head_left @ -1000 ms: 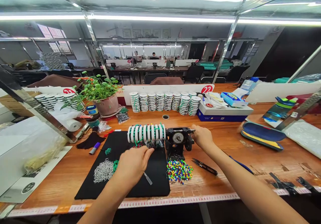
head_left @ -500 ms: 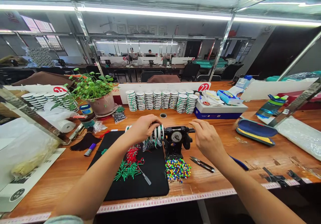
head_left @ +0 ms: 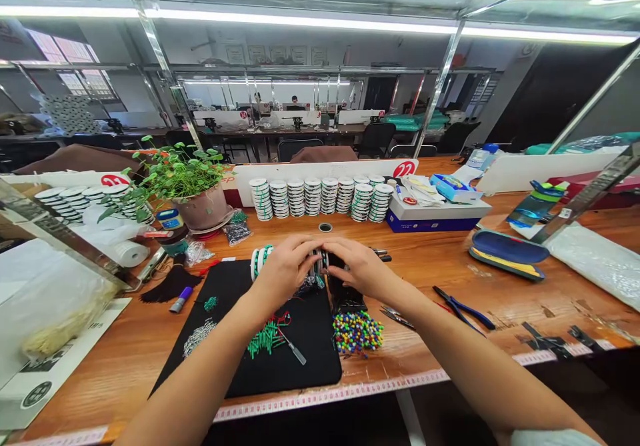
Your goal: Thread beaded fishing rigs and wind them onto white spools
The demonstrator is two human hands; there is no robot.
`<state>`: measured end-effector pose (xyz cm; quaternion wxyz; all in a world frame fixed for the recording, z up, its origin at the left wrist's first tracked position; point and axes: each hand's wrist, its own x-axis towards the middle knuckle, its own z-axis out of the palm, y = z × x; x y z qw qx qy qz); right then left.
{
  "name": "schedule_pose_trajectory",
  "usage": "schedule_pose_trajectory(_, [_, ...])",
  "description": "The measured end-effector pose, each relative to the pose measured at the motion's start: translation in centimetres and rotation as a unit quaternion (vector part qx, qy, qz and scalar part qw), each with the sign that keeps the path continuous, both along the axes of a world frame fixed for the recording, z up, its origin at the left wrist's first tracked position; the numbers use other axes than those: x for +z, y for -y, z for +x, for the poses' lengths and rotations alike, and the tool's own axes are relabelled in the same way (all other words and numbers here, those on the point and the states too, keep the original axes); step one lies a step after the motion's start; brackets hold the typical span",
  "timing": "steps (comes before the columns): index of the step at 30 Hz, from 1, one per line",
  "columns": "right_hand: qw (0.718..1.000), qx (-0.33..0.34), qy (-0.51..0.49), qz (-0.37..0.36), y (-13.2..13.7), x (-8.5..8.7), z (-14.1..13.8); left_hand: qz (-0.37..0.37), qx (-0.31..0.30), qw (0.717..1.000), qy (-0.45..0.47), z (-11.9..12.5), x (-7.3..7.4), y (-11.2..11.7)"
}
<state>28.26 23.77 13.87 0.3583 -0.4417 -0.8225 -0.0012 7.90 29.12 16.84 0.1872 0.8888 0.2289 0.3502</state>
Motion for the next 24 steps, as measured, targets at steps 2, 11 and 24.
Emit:
schedule_pose_trajectory(2, [0.998,0.022,-0.024,-0.059,-0.7,0.9,0.4,-0.042,-0.015,0.998,-0.034,0.4,0.8,-1.3])
schedule_pose_trajectory(11, [0.993,-0.071,-0.041,0.082,2.6,-0.6,-0.8,-0.153,-0.065,0.981,-0.099,0.7,2.4,-4.0])
schedule_pose_trajectory(24, [0.978,-0.117,0.024,0.171,3.6,-3.8,-3.3,-0.163,-0.1,0.968,-0.16,1.4,3.2,-6.3])
